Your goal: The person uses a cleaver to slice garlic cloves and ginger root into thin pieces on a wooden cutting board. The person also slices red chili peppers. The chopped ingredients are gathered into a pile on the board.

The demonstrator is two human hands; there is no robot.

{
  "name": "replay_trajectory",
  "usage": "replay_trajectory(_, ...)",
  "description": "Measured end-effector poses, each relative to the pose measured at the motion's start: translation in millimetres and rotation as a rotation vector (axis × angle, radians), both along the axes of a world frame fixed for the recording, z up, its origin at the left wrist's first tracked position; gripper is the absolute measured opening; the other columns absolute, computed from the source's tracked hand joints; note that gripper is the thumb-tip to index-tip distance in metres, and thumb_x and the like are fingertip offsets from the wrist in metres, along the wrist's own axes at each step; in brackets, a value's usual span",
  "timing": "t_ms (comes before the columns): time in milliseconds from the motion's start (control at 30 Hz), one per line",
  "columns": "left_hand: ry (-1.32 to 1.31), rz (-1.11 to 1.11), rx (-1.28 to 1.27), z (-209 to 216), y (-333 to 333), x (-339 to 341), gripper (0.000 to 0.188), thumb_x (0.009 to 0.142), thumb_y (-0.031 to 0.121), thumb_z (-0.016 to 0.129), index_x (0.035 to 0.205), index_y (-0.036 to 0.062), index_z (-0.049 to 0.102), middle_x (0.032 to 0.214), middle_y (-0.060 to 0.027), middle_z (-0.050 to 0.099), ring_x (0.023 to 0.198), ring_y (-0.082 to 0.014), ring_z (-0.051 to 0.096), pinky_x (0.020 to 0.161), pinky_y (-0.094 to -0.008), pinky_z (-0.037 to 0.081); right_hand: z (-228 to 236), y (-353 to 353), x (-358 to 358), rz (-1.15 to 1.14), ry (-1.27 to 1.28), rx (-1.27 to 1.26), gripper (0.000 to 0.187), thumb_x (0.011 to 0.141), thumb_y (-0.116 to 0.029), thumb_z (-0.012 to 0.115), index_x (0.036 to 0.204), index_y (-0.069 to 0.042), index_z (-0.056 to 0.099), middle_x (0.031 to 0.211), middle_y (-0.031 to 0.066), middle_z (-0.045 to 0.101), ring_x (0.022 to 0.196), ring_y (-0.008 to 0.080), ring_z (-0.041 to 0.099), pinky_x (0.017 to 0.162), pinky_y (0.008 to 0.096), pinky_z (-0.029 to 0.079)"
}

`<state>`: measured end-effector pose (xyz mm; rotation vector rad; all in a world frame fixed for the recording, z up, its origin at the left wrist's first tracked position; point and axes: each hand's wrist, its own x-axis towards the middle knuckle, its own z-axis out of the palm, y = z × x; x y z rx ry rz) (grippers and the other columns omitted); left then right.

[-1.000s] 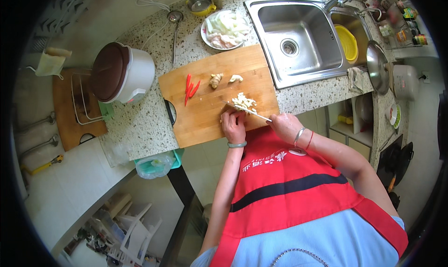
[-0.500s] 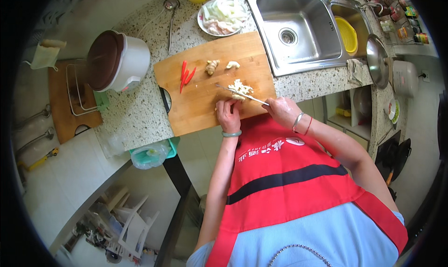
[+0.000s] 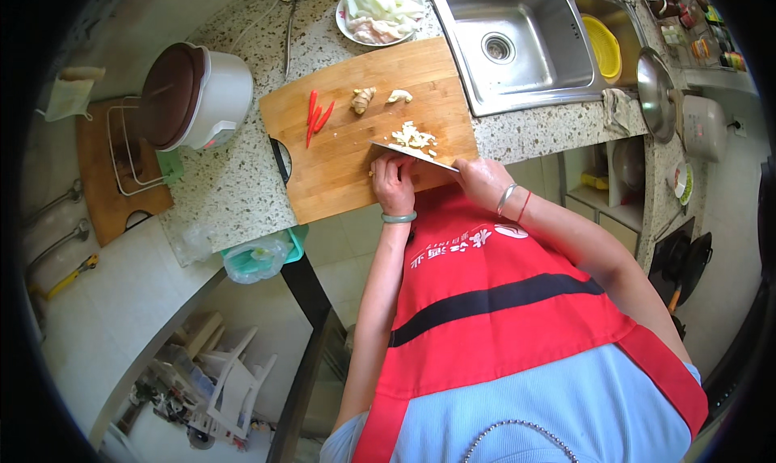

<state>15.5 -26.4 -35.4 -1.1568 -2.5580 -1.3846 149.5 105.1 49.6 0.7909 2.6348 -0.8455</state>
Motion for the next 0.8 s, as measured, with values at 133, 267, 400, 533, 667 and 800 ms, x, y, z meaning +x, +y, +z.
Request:
replay_trajectory(133,-0.042,-0.058,0.051,7.7,-7.2,-1.6,0.016,0.079,0.003,0.072,0.094,0.0044,0.065,0.100,-0.0112,0.062,0.096,-0.0311,0.058,0.081,-0.0410,0.049,19.8,12.6,-4.2,-0.028,0.033,-0.055,0.029,0.094,-0.027,0.056,0.085,-0.001,0.065,0.074,0.0234,0.065,0.073,0.0422,0.065,0.065,0.0513,0.052)
replay_trajectory(267,-0.050,-0.091,0.028,1.9,-9.5,-5.1,0.020,0.080,0.007,0.073,0.097,0.0048,0.065,0.105,-0.0118,0.061,0.098,-0.0308,0.058,0.083,-0.0407,0.048,25.4,14.8,-2.2,-0.062,0.062,-0.068,0.033,0.095,-0.030,0.056,0.081,-0.001,0.065,0.074,0.0239,0.065,0.072,0.0427,0.065,0.065,0.0516,0.051)
replay_trajectory(400,-0.037,-0.047,-0.019,-0.8,0.3,-3.8,0.022,0.078,0.007,0.076,0.096,0.0044,0.063,0.104,-0.0113,0.060,0.094,-0.0297,0.058,0.081,-0.0395,0.048,22.8,14.2,-2.3,-0.049,0.071,-0.032,0.033,0.095,-0.029,0.057,0.079,-0.001,0.064,0.073,0.0247,0.064,0.072,0.0430,0.065,0.065,0.0518,0.051)
replay_trajectory(533,-0.095,0.054,0.045,5.2,6.6,4.7,0.020,0.077,0.006,0.077,0.091,0.0042,0.063,0.099,-0.0102,0.060,0.091,-0.0291,0.058,0.080,-0.0390,0.048,19.9,9.9,1.8,-0.044,0.068,-0.034,0.032,0.094,-0.028,0.058,0.078,0.000,0.064,0.071,0.0250,0.064,0.071,0.0430,0.065,0.064,0.0515,0.052)
replay_trajectory(667,-0.075,0.068,0.089,-0.5,3.5,5.0,0.016,0.076,0.004,0.076,0.084,0.0038,0.062,0.094,-0.0098,0.061,0.090,-0.0295,0.058,0.079,-0.0393,0.047,15.7,8.0,6.2,-0.038,0.058,-0.048,0.032,0.093,-0.027,0.058,0.078,0.000,0.064,0.071,0.0249,0.064,0.071,0.0426,0.065,0.065,0.0510,0.052)
replay_trajectory(800,-0.028,0.043,0.069,-3.2,6.0,3.2,0.014,0.076,0.004,0.075,0.080,0.0038,0.062,0.090,-0.0104,0.060,0.088,-0.0303,0.058,0.079,-0.0402,0.047,7.7,4.9,5.6,-0.042,0.021,-0.047,0.031,0.093,-0.027,0.058,0.079,0.000,0.064,0.072,0.0249,0.064,0.071,0.0423,0.065,0.065,0.0506,0.052)
